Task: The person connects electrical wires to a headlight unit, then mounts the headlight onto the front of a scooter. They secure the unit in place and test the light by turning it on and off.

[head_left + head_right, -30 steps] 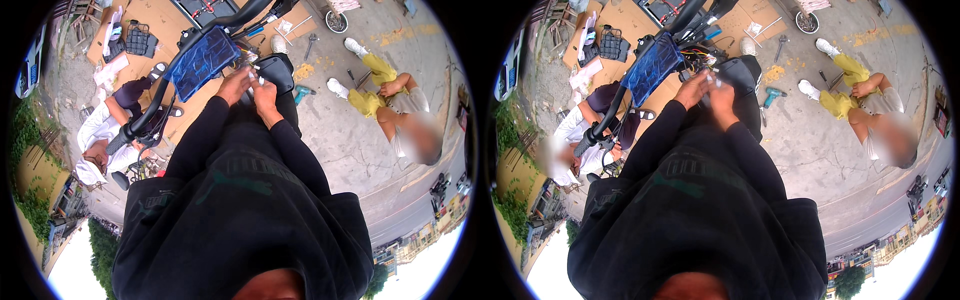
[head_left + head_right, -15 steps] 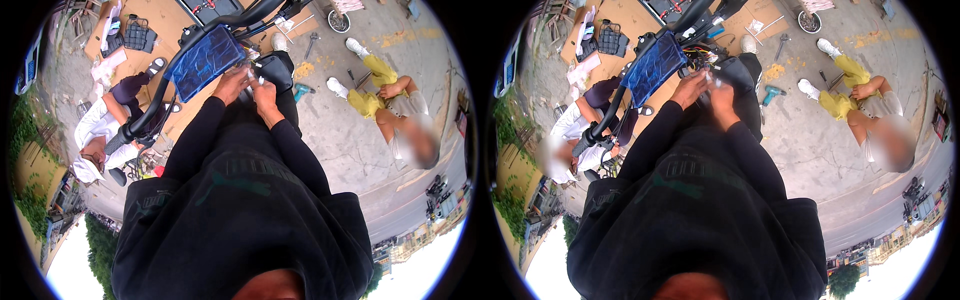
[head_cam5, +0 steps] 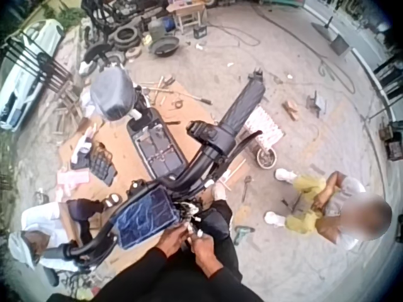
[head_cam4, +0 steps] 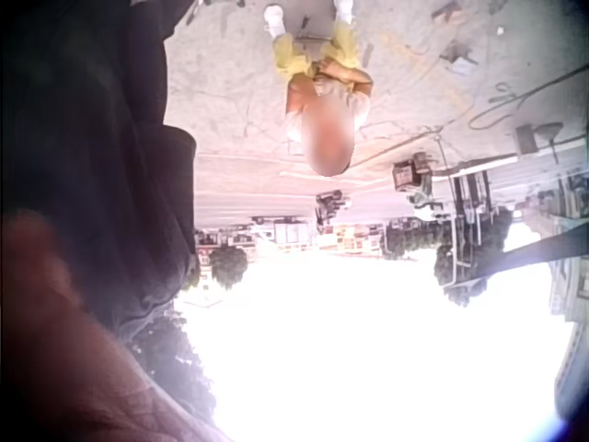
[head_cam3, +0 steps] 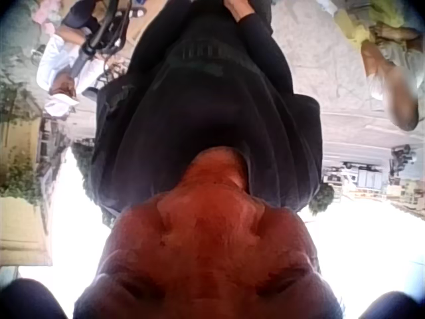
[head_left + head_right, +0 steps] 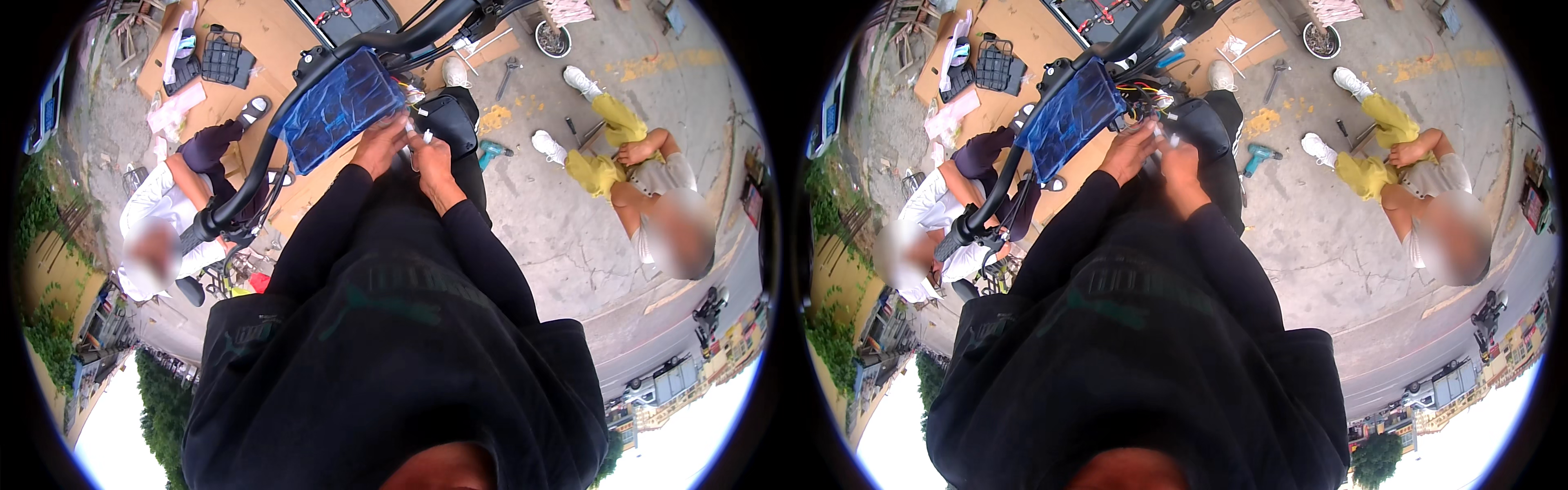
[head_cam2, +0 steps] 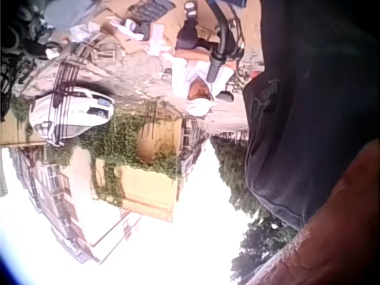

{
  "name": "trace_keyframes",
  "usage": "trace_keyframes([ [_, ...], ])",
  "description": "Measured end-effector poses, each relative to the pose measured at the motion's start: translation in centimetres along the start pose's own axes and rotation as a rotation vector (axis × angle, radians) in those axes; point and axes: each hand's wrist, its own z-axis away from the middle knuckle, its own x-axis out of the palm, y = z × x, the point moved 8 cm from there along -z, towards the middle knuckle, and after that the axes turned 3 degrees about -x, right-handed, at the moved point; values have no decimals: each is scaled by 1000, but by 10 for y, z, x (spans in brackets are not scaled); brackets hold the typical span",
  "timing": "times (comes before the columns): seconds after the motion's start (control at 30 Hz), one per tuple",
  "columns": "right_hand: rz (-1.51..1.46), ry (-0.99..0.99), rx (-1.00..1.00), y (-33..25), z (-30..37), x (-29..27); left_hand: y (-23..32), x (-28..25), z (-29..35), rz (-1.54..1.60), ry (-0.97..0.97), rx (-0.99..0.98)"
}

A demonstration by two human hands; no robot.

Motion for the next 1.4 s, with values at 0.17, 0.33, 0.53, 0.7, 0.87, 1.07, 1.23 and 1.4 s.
trace_keyframes([
  [0.17, 89, 49, -115, -5, 0, 0, -2, -6, -8, 17, -36, -4],
  [0.33, -47, 8, 37, 12, -7, -1, 1, -5, -3, 20, 12, 16],
  [0.53, -108, -22, 85, 9, -2, -4, -2, -8, -4, -28, -23, 9],
  [0.7, -89, -66, 75, 5, 2, 2, -4, -4, 1, 32, -19, -11],
  [0.87, -66, -43, 52, 2, 3, 2, -4, 1, 2, 22, -23, -23],
  [1.07, -255, -45, 175, 12, 1, 3, -4, 0, 0, -26, 11, -19],
  [1.23, -222, -55, 160, 10, 3, 3, -4, -2, -3, -3, -67, -2],
  [1.4, -193, -60, 126, 4, 1, 4, -3, -2, -6, 18, -73, 0],
])
